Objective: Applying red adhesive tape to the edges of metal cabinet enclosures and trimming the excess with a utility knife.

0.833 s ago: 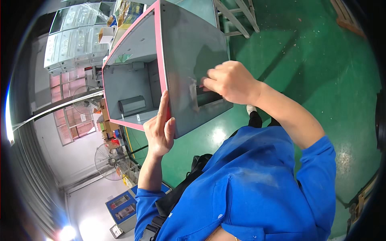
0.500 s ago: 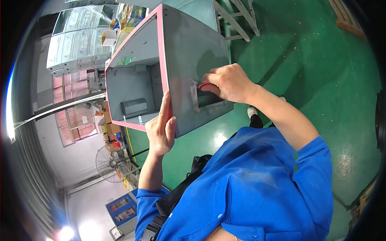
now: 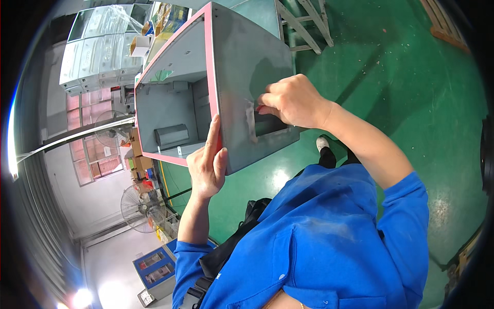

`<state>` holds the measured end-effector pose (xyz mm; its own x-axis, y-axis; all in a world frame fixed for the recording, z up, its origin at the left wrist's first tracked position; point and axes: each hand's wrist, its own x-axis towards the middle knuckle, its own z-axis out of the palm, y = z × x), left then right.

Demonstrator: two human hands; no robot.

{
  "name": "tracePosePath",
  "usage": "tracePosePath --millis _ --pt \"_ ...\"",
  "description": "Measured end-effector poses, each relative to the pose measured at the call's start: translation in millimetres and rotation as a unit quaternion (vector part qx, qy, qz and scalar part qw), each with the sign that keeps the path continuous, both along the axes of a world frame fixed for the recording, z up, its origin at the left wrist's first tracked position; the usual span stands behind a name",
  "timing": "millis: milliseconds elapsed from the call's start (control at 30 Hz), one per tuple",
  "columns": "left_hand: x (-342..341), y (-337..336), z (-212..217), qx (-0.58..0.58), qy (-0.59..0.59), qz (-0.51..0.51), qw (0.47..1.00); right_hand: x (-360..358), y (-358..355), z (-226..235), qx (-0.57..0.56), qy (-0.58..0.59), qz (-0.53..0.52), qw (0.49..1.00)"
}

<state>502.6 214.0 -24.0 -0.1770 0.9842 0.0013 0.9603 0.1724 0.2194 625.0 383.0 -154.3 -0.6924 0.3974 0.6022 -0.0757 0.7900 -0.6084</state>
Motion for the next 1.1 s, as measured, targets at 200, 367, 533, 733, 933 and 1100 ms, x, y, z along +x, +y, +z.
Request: tracePosePath --millis 200,367,533,733,933,1100 --pt "0.1 0.9 1.7 0.004 -0.015 -0.003 1.000 -0.4 0.5 -5.1 -0.055 -0.025 0.001 0.998" --pt "-1.0 0.8 0.6 0.016 -0.011 -0.016 1.000 2.9 3.4 -5.9 -0.085 -0.014 0.011 0.996" --pt "0.4 0.0 3.2 -0.022 -0.011 0.020 1.000 3.1 6.6 -0.9 -0.029 0.000 -0.011 1.000" --pt "0.7 2.4 -0.2 0.019 -0.025 -0.007 0.999 4.9 2.2 -0.8 0.006 0.006 -0.007 1.000" --pt "-1.5 0.1 -0.6 0.017 -0.013 -0.013 1.000 3.6 0.3 -11.4 -0.073 -0.025 0.000 0.997" --pt "-2.5 1.1 -1.7 0.031 -0.013 -0.029 0.999 2.6 0.3 -9.4 -0.079 -0.029 0.001 0.996"
